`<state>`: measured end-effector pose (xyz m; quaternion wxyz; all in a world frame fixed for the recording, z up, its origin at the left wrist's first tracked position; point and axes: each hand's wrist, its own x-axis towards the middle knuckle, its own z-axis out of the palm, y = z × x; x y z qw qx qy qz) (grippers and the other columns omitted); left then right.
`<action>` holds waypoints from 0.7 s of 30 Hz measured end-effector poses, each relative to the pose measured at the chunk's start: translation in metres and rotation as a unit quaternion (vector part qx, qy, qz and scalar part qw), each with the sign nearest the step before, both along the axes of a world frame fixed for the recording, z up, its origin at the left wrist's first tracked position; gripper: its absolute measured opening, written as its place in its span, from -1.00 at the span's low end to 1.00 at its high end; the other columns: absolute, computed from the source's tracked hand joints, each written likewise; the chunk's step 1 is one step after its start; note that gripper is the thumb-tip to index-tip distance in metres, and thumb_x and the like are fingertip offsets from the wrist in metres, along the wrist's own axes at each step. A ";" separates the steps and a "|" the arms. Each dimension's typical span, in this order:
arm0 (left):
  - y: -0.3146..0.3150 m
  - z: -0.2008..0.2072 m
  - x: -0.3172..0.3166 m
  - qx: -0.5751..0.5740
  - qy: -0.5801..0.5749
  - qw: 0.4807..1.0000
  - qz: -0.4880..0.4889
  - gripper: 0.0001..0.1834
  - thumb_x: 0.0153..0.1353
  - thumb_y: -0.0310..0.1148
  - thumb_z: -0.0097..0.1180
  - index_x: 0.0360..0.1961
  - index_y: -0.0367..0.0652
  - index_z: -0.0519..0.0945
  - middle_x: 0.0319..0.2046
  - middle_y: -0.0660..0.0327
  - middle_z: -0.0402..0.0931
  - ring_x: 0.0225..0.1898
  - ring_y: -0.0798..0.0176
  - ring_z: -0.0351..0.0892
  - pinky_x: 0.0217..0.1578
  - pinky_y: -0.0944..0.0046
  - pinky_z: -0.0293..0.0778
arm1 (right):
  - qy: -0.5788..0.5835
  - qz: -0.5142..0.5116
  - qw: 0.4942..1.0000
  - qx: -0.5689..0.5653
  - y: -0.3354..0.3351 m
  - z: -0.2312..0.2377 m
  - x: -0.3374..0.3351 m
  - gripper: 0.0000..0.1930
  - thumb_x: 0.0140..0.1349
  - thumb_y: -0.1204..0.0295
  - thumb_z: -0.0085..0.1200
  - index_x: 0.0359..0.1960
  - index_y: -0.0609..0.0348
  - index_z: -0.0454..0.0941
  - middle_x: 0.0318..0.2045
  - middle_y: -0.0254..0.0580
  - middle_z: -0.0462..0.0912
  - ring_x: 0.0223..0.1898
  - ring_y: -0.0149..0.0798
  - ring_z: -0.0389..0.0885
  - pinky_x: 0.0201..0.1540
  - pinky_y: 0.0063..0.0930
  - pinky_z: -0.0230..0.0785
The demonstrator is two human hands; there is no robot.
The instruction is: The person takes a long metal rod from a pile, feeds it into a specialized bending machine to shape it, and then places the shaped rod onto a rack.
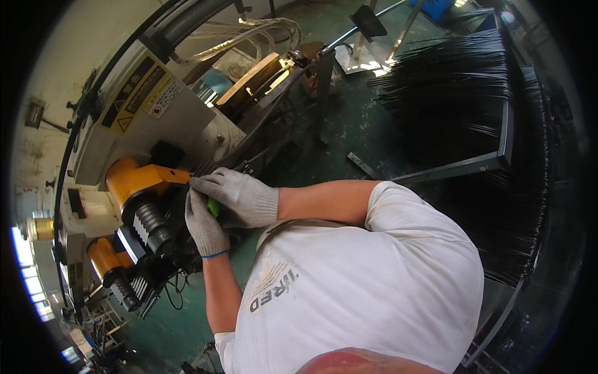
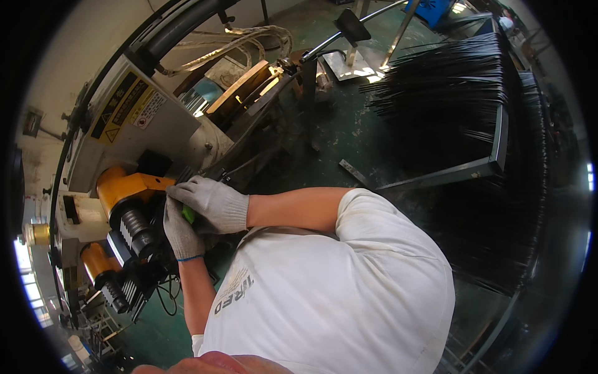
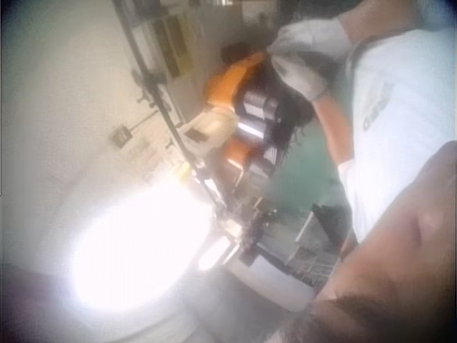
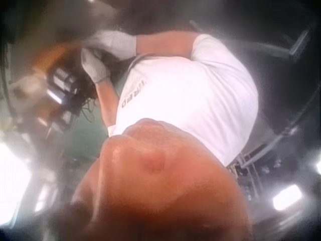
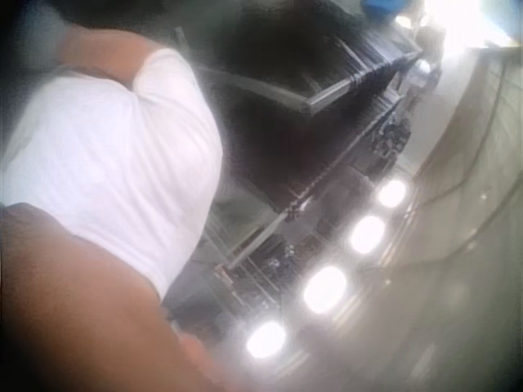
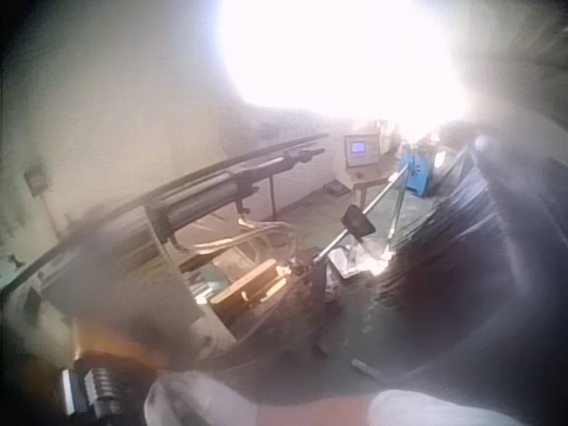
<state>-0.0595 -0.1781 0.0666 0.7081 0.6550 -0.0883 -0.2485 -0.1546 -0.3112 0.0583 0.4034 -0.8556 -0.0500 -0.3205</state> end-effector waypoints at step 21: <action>-0.005 -0.048 0.043 0.296 -0.575 0.761 0.053 -0.73 0.26 -0.46 0.36 -0.03 -0.32 0.74 0.02 -0.09 0.69 0.11 -0.23 0.60 0.20 -0.12 0.53 | -0.051 -0.211 0.962 -0.163 -0.206 0.222 0.229 -0.39 0.25 -0.05 0.33 0.10 0.22 0.73 -0.10 0.27 0.82 -0.01 0.11 0.84 0.06 -0.01 0.71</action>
